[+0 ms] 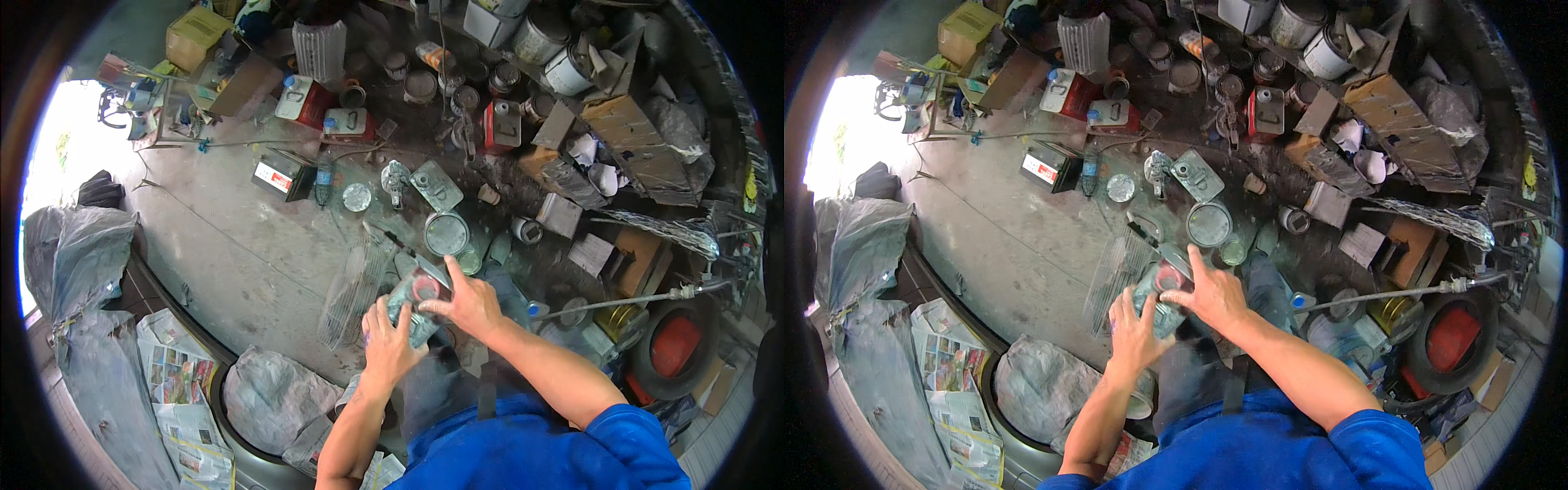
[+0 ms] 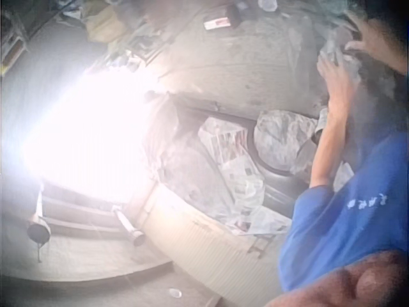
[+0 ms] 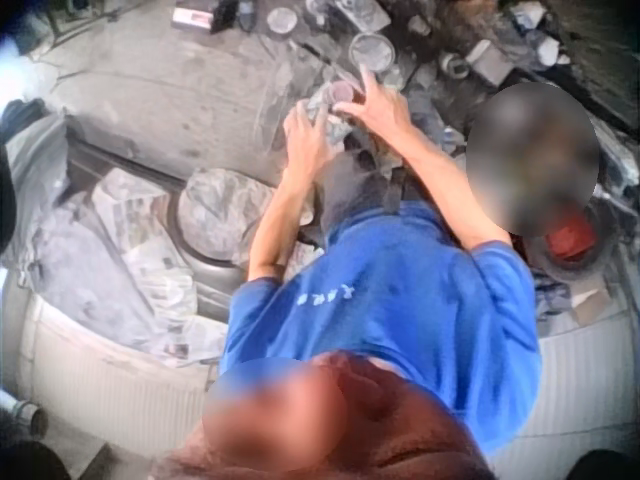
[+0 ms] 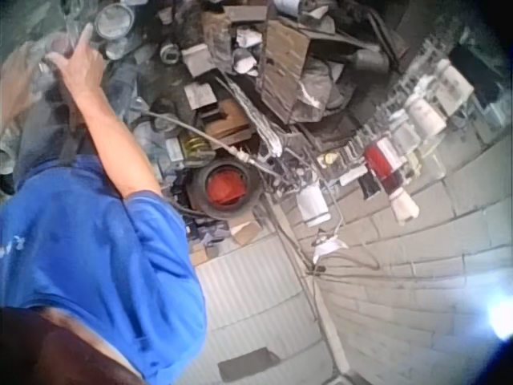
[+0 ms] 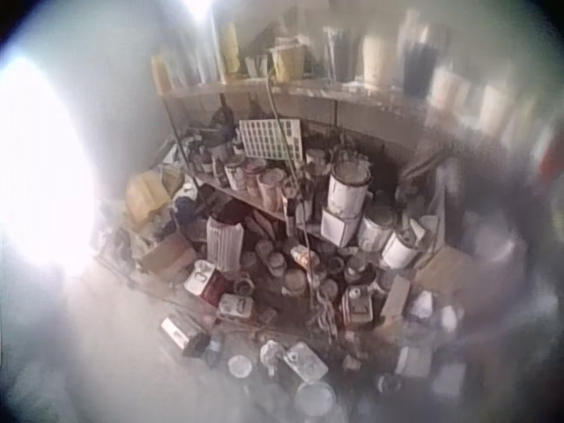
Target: The person uses a spray gun to apply a coat of paint to a car part, likely a bumper, that is masked with newspaper and tape. They move the spray gun in smooth, overlapping passes to cover the surface evenly. The person briefly pauses to check the surface and reloads the spray gun with paint from a can before continuing.
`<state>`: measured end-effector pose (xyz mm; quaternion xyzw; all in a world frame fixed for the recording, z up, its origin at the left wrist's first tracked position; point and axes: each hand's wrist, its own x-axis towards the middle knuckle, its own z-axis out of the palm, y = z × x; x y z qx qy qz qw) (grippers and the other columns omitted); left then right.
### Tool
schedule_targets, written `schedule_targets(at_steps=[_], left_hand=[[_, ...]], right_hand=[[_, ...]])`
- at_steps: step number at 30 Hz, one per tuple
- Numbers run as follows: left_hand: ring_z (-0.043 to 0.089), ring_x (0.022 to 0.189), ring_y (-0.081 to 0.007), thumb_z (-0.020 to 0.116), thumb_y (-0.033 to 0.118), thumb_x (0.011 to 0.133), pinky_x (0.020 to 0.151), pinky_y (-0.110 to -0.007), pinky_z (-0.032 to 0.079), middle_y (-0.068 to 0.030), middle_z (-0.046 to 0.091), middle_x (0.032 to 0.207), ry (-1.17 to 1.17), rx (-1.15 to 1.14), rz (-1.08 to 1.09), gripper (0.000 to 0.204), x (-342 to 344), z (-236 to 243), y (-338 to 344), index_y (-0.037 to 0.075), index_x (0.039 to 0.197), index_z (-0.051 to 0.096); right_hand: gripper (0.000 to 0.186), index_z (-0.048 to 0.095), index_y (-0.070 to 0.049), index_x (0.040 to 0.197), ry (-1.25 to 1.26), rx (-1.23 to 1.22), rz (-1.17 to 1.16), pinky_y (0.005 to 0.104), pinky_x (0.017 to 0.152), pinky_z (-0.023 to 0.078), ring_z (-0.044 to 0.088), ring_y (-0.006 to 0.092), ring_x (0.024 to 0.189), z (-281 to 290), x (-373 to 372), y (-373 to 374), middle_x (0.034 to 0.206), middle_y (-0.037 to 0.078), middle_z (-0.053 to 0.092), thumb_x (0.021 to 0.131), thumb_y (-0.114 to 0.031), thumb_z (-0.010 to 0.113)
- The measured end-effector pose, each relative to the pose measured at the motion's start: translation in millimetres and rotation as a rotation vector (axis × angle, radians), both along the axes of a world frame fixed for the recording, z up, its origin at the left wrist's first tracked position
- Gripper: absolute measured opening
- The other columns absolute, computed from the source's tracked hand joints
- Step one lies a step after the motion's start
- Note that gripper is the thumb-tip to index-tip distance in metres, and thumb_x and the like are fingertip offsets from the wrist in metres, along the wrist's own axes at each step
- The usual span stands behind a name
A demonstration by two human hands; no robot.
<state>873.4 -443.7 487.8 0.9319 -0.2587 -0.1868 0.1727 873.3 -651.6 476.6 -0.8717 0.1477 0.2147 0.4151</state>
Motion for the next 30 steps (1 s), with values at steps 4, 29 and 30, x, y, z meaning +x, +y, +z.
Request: schedule_targets(at_steps=[4, 29, 30], left_hand=[[0.044, 0.120, -0.0500, 0.087, 0.028, 0.056, 0.101, -0.057, 0.039, -0.0324, 0.040, 0.136, 0.052, 0.113, 0.269, 0.090, 5.9, -80.4, -9.2, 0.006, 0.135, 0.048], [0.039, 0.129, -0.0539, 0.089, 0.036, 0.059, 0.107, -0.058, 0.036, -0.0384, 0.036, 0.139, -0.099, 0.168, 0.806, 0.101, -7.5, -433.9, -55.4, 0.012, 0.142, 0.036], [0.041, 0.127, -0.0529, 0.090, 0.037, 0.059, 0.106, -0.057, 0.037, -0.0377, 0.038, 0.137, -0.086, 0.195, 0.813, 0.103, -11.5, -440.7, -54.4, 0.012, 0.143, 0.036]], right_hand=[[0.086, 0.047, -0.001, 0.141, 0.075, 0.125, -0.280, 0.0351, 0.057, 0.051, 0.059, 0.0207, 0.057, -38.8, -0.8, -20.3, 0.066, 0.009, 0.059, 0.078, -0.046, 0.084], [0.016, 0.052, -0.002, 0.112, 0.427, 0.518, -0.964, 0.0205, 0.047, 0.035, 0.043, 0.0033, 0.051, -111.4, -164.4, -141.4, 0.071, 0.004, 0.061, 0.096, -0.005, 0.056], [0.016, 0.052, -0.002, 0.112, 0.434, 0.524, -0.977, 0.0205, 0.047, 0.035, 0.044, 0.0032, 0.051, -112.6, -167.9, -141.5, 0.071, 0.004, 0.061, 0.097, -0.005, 0.056]])
